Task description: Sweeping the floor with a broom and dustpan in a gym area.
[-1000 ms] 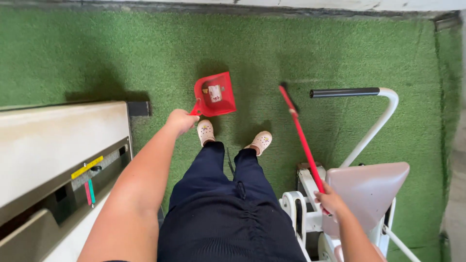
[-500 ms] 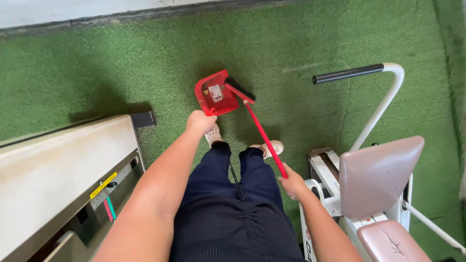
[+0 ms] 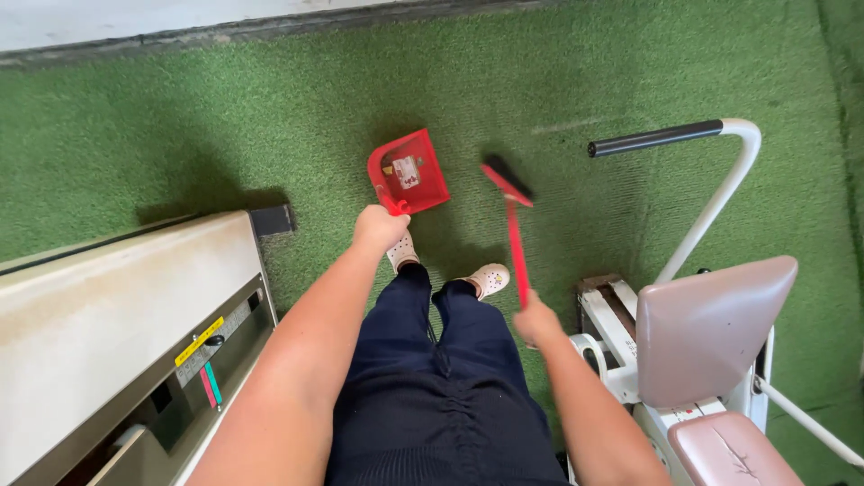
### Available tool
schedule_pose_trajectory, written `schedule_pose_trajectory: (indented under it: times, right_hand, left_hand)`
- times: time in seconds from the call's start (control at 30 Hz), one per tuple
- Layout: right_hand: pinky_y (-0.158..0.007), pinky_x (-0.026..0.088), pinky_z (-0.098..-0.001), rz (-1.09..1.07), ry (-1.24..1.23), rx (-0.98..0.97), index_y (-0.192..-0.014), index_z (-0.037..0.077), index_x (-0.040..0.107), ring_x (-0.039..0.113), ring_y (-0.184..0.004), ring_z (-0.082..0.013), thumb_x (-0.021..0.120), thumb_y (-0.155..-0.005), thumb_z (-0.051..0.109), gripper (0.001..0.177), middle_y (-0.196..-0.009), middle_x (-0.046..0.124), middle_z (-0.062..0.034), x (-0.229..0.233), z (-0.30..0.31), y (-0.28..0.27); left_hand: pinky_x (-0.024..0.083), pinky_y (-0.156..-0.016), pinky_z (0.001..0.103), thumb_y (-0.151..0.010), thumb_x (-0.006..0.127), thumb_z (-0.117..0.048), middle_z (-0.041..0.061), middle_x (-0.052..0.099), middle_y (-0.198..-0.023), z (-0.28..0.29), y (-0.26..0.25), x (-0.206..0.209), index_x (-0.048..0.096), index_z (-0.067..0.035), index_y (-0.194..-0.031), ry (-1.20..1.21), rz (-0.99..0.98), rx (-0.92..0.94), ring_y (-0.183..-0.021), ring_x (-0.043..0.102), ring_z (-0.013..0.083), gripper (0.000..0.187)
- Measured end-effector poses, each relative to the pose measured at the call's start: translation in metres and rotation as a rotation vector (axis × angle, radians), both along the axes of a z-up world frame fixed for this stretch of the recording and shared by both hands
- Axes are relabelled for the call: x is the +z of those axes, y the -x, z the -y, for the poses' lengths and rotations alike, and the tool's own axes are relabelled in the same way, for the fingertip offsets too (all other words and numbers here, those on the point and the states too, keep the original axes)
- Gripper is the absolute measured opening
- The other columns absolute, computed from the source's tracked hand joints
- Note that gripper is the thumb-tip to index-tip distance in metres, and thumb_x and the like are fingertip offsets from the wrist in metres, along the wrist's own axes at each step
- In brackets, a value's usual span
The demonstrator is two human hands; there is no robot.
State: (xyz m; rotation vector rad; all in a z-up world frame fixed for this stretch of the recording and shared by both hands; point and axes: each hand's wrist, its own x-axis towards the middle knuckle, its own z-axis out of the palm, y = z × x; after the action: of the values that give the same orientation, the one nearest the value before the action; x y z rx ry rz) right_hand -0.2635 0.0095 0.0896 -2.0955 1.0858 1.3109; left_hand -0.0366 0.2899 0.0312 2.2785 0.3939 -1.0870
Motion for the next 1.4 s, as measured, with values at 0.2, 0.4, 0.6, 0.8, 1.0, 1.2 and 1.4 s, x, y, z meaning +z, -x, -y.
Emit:
schedule_pose_trajectory:
  times: [0.2,0.4,0.6,0.8,1.0,1.2,1.4]
  right_hand:
    - [-0.097,0.054,-0.0449,0.132,-0.064,0.053,-0.162,0.033,0.029,0.068,-0.113,-0.0404,0.066,-0.088,0.028,0.082,-0.123,0.068,-0.0265,-0.009,0.020,0.036]
    - [-0.058,0.058,-0.0473,0.189,0.007,-0.237,-0.158,0.028,0.033,0.071,-0.072,-0.0347,0.067,-0.091,0.021,0.075,-0.114,0.070,-0.0167,0.002,0.067,0.035]
    - [-0.037,0.036,-0.0389,0.189,-0.147,-0.536,-0.140,0.013,0.051,0.047,-0.043,-0.0212,0.061,-0.098,0.018,0.043,-0.062,0.051,-0.0060,-0.045,0.049,-0.012]
    - [-0.038,0.037,-0.0304,0.013,-0.366,-0.461,-0.159,0.030,0.033,0.044,-0.045,-0.0125,0.061,-0.094,0.016,0.072,-0.064,0.050,-0.0003,0.026,-0.040,-0.023]
    - [-0.036,0.029,-0.0304,0.142,-0.419,-0.649,-0.160,0.032,0.031,0.036,-0.043,-0.0118,0.063,-0.093,0.018,0.076,-0.063,0.044,0.0000,0.070,0.042,-0.007]
    - [-0.039,0.037,-0.0331,0.230,-0.168,-0.438,-0.162,0.033,0.025,0.044,-0.046,-0.0144,0.062,-0.094,0.019,0.079,-0.065,0.049,-0.0015,0.091,0.144,-0.090]
    - [-0.039,0.033,-0.0304,0.252,-0.189,-0.508,-0.148,0.024,0.045,0.040,-0.048,-0.0120,0.058,-0.099,0.017,0.051,-0.065,0.043,0.0014,0.019,0.236,-0.180]
  left_hand:
    - [0.058,-0.084,0.044,-0.081,0.075,-0.038,0.022,0.076,-0.092,-0.004,-0.004,-0.003,0.077,0.000,-0.089,-0.008,-0.043,0.012,-0.091,0.075,0.0350,0.038]
    - [0.057,-0.082,0.044,-0.078,0.075,-0.037,0.019,0.076,-0.092,-0.005,-0.010,0.015,0.078,-0.003,-0.084,-0.026,-0.081,0.049,-0.089,0.075,0.0327,0.035]
    - [0.058,-0.080,0.044,-0.079,0.075,-0.036,0.018,0.077,-0.089,-0.002,-0.005,0.007,0.077,-0.004,-0.086,0.011,-0.060,0.072,-0.085,0.076,0.0320,0.033]
    - [0.056,-0.072,0.040,-0.081,0.077,-0.036,0.015,0.075,-0.078,-0.024,-0.015,-0.003,0.079,-0.001,-0.079,0.053,-0.042,0.062,-0.072,0.072,0.0263,0.035]
    - [0.037,-0.046,0.037,-0.087,0.078,-0.034,0.007,0.059,-0.061,-0.064,-0.066,0.006,0.067,-0.003,-0.071,0.183,-0.186,0.325,-0.048,0.047,0.0173,0.036]
    - [0.041,-0.046,0.036,-0.086,0.078,-0.031,0.007,0.062,-0.061,-0.035,-0.095,0.009,0.068,-0.002,-0.069,0.159,-0.128,0.325,-0.047,0.053,0.0170,0.035]
    - [0.057,-0.063,0.037,-0.082,0.073,-0.032,0.011,0.075,-0.072,0.021,-0.100,0.017,0.076,-0.004,-0.074,-0.008,-0.067,0.217,-0.060,0.071,0.0214,0.030]
